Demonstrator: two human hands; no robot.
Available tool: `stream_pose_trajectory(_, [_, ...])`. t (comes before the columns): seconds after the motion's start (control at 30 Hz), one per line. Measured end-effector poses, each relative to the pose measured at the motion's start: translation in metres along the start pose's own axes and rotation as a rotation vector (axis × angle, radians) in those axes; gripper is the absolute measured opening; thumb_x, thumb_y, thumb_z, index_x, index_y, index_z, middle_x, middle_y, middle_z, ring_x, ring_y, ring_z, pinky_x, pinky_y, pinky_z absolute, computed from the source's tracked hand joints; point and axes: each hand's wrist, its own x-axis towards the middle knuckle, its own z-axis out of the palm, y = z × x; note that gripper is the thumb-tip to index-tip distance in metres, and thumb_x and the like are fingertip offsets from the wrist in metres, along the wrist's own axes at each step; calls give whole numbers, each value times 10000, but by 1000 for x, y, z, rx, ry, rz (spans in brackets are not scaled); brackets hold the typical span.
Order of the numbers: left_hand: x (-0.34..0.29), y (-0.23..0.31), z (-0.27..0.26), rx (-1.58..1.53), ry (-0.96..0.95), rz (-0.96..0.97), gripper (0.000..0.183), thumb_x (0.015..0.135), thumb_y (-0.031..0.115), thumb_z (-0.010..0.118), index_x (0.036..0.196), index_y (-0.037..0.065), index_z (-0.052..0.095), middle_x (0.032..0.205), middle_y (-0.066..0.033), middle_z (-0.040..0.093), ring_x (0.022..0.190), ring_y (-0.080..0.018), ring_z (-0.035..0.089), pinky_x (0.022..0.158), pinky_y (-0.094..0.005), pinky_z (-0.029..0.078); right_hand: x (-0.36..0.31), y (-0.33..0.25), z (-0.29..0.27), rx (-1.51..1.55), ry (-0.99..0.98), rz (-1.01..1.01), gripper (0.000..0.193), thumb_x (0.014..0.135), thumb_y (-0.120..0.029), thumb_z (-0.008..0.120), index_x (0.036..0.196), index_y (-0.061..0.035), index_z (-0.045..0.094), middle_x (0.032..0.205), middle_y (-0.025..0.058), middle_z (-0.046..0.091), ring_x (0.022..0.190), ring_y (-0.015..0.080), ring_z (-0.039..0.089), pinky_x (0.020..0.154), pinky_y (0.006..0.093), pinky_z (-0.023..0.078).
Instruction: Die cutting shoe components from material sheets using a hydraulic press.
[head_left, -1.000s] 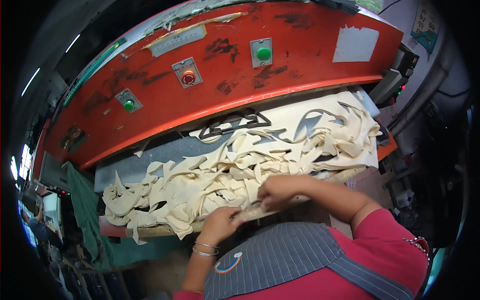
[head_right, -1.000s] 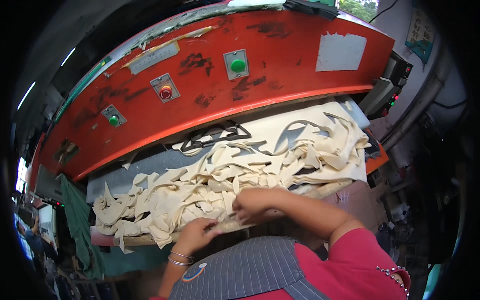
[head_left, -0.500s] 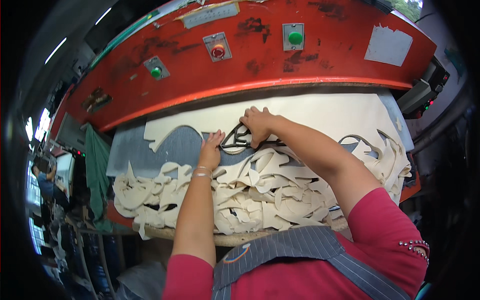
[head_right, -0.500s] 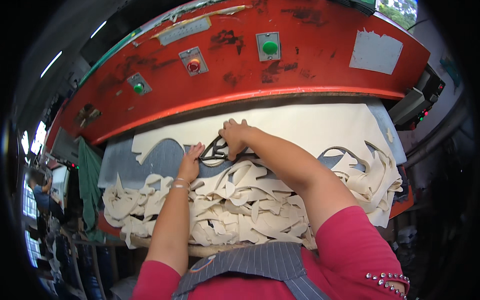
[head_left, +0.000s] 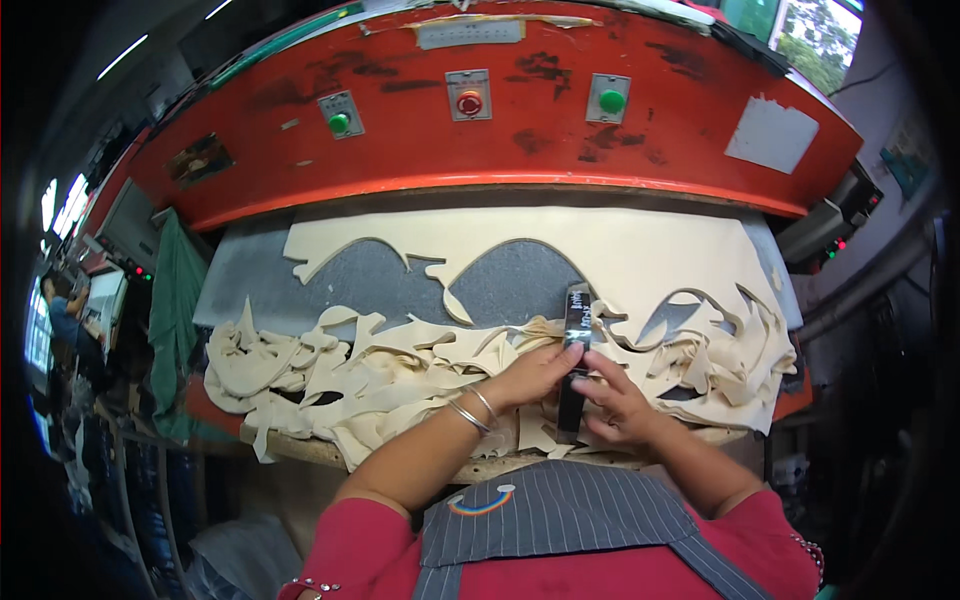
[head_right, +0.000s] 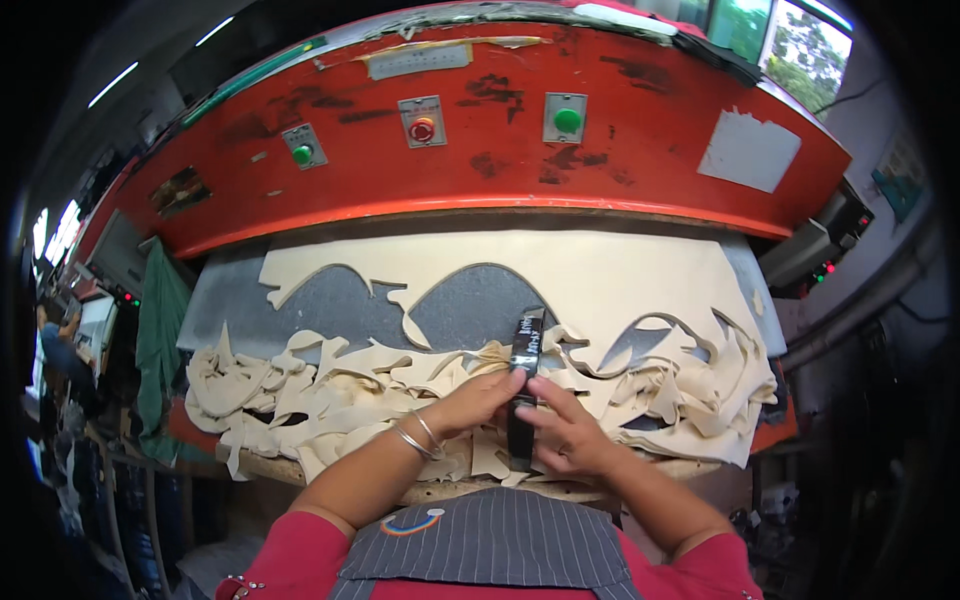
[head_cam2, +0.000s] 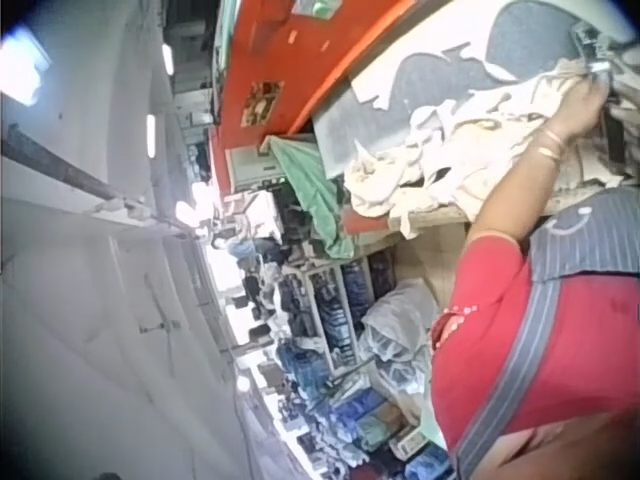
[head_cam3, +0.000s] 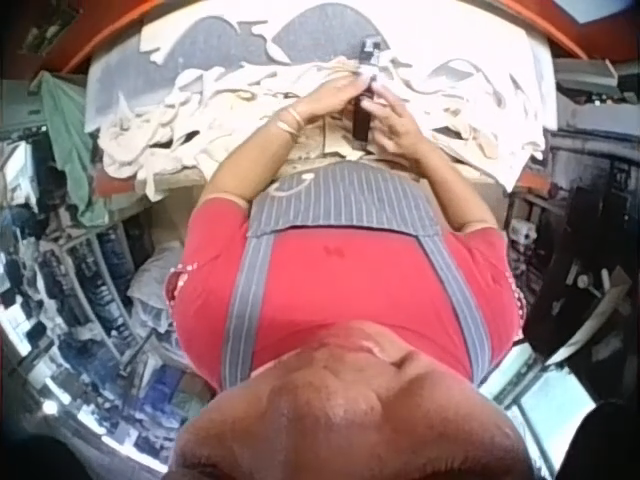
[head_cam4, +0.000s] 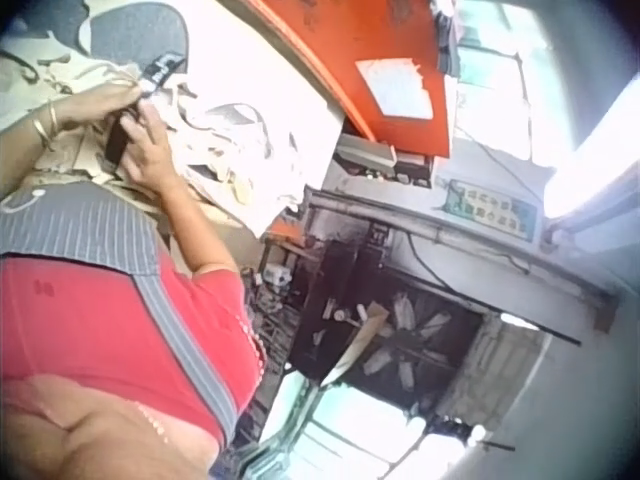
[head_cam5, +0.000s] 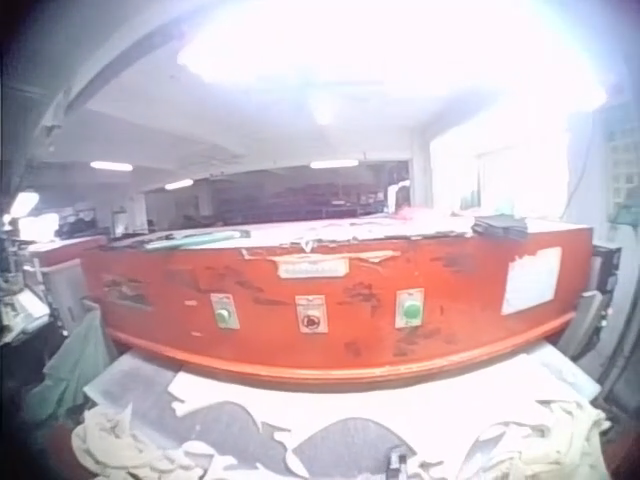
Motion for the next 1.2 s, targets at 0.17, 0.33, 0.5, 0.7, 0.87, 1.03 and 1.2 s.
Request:
stream_pose_trajectory(0.17, [24, -36, 5, 123, 37, 4, 357, 972, 380, 463, 1066, 60, 592, 809, 16, 571, 701, -52, 505, 614, -210, 427, 22, -37, 51, 913, 774, 704, 525, 849, -144, 598, 1314, -29, 384, 1210, 82, 473, 1087, 162, 486, 940, 316, 396])
stream_pose_trajectory(0.33, [-32, -23, 0, 139, 20, 170, 323, 974, 289, 464, 1124, 24, 570, 951, -29, 595, 864, -107, 539, 782, -273, 448, 15, -57, 60, 235, 439, 552, 651, 818, -194, 673, 1350, 2, 352, 1188, 148, 479, 1045, 250, 483, 916, 346, 385])
stream_pose_trajectory(0.5, [-65, -43, -9, -445, -121, 262, 339, 934, 239, 569, 1169, 5, 502, 1045, -44, 578, 935, -110, 561, 841, -264, 469, 1, -71, 65, 115, 127, 290, 758, 783, -336, 718, 1371, -21, 360, 1312, 184, 397, 1216, 316, 392, 978, 399, 345])
stream_pose_trajectory(0.7, [-104, -25, -16, -312, -120, 215, 440, 869, 134, 659, 1247, 21, 464, 1113, -48, 577, 1030, -127, 552, 903, -289, 450, 25, -73, 63, 594, 237, 602, 719, 836, -482, 614, 1372, -70, 370, 1337, 142, 368, 1213, 238, 385, 967, 363, 352])
stream_pose_trajectory(0.87, [-121, -20, -20, -283, -115, 66, 419, 831, 119, 691, 1205, 12, 535, 1122, -60, 601, 1043, -139, 559, 924, -297, 434, 41, -79, 56, 829, 222, 555, 1045, 723, -309, 775, 1479, -68, 95, 1442, 208, 268, 1314, 295, 326, 1067, 398, 267])
stream_pose_trajectory(1.03, [-132, -27, -14, 29, -41, 162, 424, 812, 241, 723, 1146, 29, 573, 1007, -56, 629, 947, -113, 582, 844, -268, 466, 56, -94, 55, 755, 12, 757, 1067, 647, -117, 782, 1460, -14, 99, 1364, 162, 376, 1248, 246, 407, 1032, 337, 338])
stream_pose_trajectory(1.2, [-130, -37, -11, 34, 35, 314, 341, 867, 288, 665, 1061, 21, 578, 904, -31, 634, 827, -90, 569, 752, -264, 468, 69, -103, 62, 540, 125, 922, 763, 647, -165, 799, 1275, -29, 387, 1056, 67, 518, 986, 177, 521, 865, 319, 439])
